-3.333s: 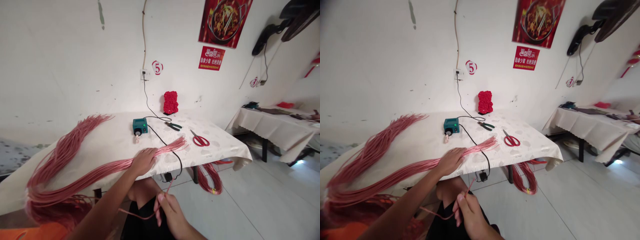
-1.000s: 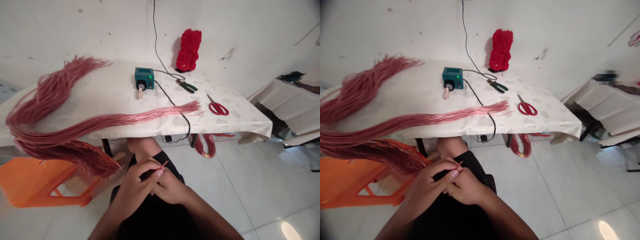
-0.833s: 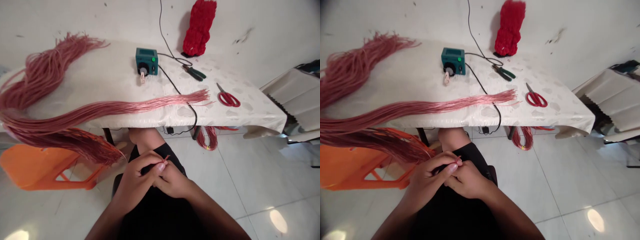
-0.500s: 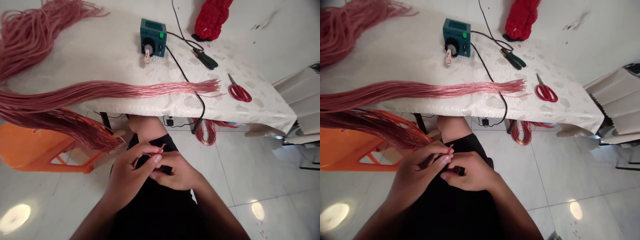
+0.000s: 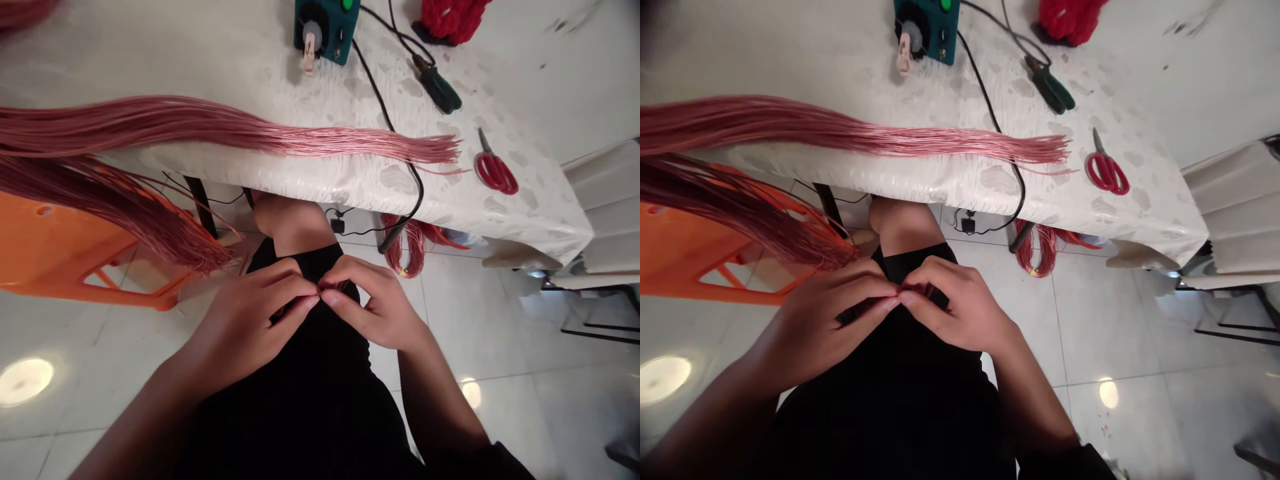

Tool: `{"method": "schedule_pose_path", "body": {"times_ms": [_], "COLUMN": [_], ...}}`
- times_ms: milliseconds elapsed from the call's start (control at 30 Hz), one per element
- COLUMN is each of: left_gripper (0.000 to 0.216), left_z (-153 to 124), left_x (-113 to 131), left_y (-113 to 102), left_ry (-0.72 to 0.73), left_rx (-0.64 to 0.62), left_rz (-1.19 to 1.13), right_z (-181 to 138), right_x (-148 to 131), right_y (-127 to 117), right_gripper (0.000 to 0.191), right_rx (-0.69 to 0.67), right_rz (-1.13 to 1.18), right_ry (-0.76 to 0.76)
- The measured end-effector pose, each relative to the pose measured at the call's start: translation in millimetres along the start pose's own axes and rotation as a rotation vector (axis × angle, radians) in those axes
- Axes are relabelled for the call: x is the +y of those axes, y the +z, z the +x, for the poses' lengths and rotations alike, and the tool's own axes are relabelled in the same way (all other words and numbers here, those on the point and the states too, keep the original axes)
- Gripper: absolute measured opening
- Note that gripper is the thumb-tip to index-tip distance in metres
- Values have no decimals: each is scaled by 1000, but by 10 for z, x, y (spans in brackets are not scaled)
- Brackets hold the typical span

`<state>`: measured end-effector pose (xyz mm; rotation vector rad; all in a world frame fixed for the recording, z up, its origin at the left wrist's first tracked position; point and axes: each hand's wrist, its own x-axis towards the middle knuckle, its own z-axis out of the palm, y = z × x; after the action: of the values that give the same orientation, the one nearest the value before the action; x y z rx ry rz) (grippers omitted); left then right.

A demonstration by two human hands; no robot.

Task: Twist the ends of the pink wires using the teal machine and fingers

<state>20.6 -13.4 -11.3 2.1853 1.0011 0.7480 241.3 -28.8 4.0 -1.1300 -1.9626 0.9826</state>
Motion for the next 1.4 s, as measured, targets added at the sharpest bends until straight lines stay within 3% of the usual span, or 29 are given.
{"method": "schedule_pose_path", "body": {"times_ms": [233,567,967,1233,1400], "left_gripper": [15,13,16,19,22], "left_z": [-40,-55,17,-7,6], "left_x": [21,-1,70,60,90], "left_y": [-63,-154,-106,-143,-129], "left_ry": [10,-90,-179,-237,-283], "left_rx": [-59,-121,-193,-172,-201], "left_rz": [-27,-77,-193,-205,-226], "right_z": [-29,-17,-29,-104,-78], "right_x": [39,67,21,88,35], "right_y": [18,-34,-14,-27,48], "right_gripper": [16,25,22,23,10], "right_rx": [21,-40,-22,148,52], "right_rz": [29,158,170,216,166], "right_ry": [-34,55,10,32,-5]}}
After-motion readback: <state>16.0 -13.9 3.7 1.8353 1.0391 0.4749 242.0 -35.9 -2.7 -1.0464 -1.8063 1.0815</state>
